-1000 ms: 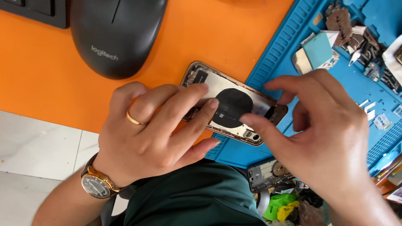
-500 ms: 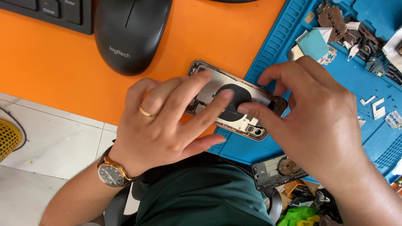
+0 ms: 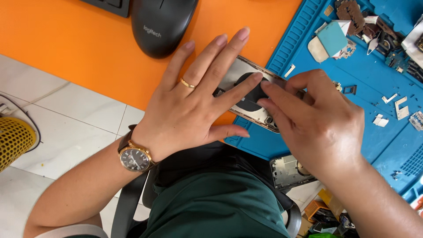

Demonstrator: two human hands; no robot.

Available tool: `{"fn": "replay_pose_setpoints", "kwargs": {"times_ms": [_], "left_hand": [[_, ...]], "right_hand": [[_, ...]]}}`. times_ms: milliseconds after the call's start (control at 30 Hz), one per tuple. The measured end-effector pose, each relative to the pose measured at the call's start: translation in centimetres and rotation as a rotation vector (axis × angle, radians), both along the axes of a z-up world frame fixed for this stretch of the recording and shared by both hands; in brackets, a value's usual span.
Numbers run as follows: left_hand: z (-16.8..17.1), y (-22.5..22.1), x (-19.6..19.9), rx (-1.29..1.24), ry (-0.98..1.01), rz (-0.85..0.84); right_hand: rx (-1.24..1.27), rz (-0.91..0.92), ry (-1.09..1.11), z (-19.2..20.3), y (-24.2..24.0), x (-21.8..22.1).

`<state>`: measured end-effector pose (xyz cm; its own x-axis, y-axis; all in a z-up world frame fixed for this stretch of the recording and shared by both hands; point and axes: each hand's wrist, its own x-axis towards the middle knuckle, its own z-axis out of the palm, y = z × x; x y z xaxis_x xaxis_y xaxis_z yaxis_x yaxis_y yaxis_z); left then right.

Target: The person repairs two disassembled smartphones on their lap, using tweezers to handle a circular component and a screwdriver to tighten screws. They also use a suction cup tool to manipulate the phone casing.

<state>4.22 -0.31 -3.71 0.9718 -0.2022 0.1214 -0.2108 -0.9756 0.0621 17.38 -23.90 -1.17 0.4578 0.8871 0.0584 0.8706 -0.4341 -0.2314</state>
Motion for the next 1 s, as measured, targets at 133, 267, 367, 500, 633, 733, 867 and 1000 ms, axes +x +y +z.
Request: {"fn": "replay_pose_setpoints", "kwargs": {"times_ms": [133, 267, 367, 500, 633, 733, 867, 1000], "left_hand": [[-0.4, -0.3, -0.4, 0.044, -0.072, 0.022], [-0.6, -0.1, -0.4, -0.011, -0.093, 0.015], [-0.7, 0.1, -0.4, -0.06, -0.074, 0.009], [-0.4, 0.2, -0.2, -0.029, -0.067, -0.019], [-0.3, 0.0, -0.5, -0.078, -0.041, 0.027], [-0.8, -0.1, -0.6, -0.101, -0.063, 0.025], [-0.7, -0.1, -0.5, -0.126, -0.035, 0.035], [-0.8, -0.3, -0.7, -0.133, -0.033, 0.068]], "right_hand": [[0.009, 0.051, -0.13, -0.2, -0.8, -0.4], [-0.125, 0.061, -0.192, 1.1, -0.7, -1.1], [-0.152, 0.073, -0.303, 1.2, -0.6, -1.1], [-0.202, 0.056, -0.365, 0.8, -0.8, -1.0], [-0.201, 0.127, -0.426, 1.5, -0.9, -0.8], [-0.191, 0.128, -0.362, 1.6, -1.4, -1.0], [-0.153, 0.179, -0.379, 1.6, -1.7, -1.3], [-0.124, 0.258, -0.317, 1.3, -2.1, -1.5]]}}
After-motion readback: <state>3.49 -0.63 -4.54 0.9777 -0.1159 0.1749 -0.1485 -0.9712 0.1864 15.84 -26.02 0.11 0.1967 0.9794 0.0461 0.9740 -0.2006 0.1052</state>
